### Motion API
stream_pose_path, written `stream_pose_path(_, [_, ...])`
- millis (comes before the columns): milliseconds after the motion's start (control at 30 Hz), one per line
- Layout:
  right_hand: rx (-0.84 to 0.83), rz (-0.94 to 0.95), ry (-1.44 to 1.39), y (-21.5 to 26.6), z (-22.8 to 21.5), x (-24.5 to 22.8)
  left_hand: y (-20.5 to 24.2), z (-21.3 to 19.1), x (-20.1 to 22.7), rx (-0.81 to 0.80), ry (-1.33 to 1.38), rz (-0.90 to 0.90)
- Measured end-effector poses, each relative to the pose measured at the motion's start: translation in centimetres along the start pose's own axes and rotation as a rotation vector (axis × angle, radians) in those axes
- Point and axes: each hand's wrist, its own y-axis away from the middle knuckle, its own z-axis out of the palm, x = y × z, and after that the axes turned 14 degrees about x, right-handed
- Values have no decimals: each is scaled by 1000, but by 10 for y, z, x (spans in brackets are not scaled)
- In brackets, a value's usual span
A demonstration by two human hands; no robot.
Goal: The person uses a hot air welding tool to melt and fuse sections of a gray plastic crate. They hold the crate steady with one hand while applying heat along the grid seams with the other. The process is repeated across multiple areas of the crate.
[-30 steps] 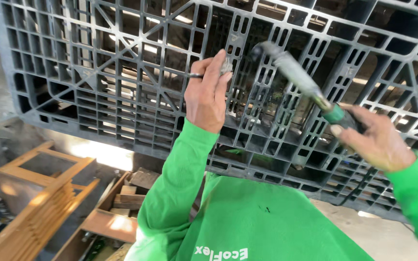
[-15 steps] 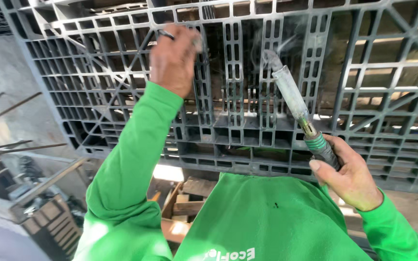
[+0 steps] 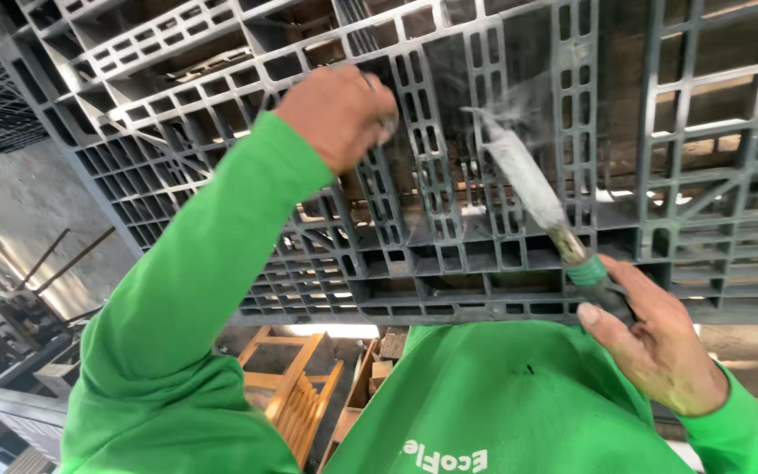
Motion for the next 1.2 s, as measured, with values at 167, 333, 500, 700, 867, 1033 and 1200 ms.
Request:
stream_pose_path(167, [-19, -298, -100, 7, 20, -10, 1, -25, -61, 713, 697, -306])
stream_pose_path(333, [-165, 128, -36, 5, 42, -16, -20, 65, -65, 991, 295, -486])
stream_pose_path(500, [-285, 192, -410, 5, 61, -26, -5, 106, -71, 966, 76, -384])
stream_pose_path(700, [-274, 266, -31, -9, 80, -60, -9, 101, -76, 976, 331, -403])
stream_pose_path(867, [-111, -256, 218, -19, 80, -98, -7, 97, -84, 1008, 357, -360])
stream_pose_path(1033, [-95, -245, 333, -32, 80, -120, -3, 107, -91, 988, 590, -405])
stream_pose_path(1200, [-149, -141, 398, -32, 80, -127, -3, 122, -99, 957, 417, -463])
